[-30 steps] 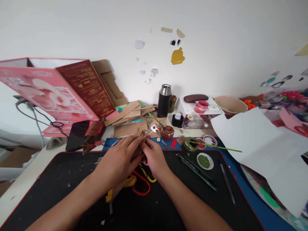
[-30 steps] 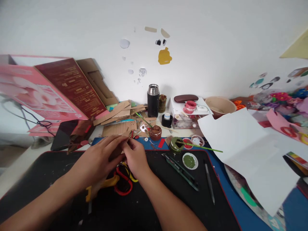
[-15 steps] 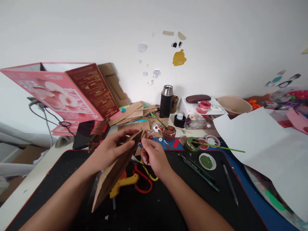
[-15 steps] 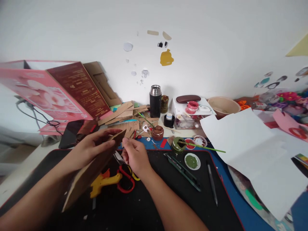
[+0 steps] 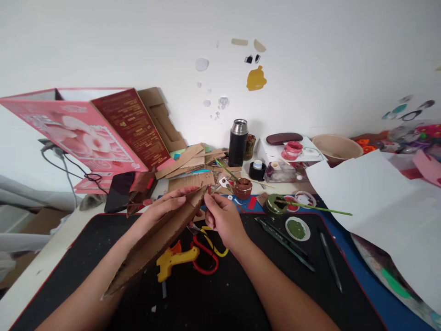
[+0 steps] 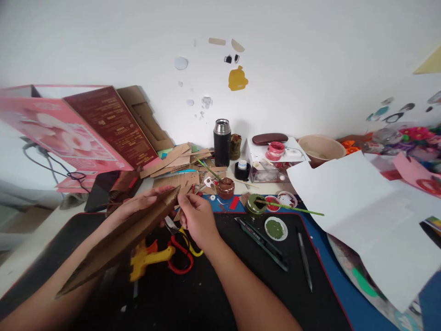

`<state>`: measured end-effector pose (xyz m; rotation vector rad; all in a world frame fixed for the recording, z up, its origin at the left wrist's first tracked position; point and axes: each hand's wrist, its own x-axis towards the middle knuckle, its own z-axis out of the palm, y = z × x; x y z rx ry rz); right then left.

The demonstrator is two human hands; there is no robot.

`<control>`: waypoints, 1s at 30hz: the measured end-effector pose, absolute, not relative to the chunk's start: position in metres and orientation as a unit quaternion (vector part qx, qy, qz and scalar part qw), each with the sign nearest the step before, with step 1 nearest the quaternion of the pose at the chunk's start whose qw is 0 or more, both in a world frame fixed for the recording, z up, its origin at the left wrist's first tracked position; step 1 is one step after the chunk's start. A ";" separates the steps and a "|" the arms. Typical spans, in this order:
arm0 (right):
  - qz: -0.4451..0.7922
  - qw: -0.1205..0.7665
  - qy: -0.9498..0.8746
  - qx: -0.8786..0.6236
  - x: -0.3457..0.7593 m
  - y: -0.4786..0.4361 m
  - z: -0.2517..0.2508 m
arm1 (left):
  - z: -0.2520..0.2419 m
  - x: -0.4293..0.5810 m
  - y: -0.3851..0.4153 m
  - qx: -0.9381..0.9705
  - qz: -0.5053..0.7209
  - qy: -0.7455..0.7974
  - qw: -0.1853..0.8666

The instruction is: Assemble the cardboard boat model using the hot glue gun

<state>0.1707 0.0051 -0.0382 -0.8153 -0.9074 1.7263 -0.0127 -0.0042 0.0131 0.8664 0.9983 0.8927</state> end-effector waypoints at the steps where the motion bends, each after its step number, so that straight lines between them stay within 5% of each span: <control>1: 0.715 0.494 -0.366 -0.332 0.171 0.006 -0.039 | 0.012 -0.012 -0.003 0.391 0.398 0.446 0.700; 30: 0.747 0.508 -0.279 -0.325 0.173 0.009 -0.040 | 0.017 0.021 -0.010 0.341 0.472 0.461 0.670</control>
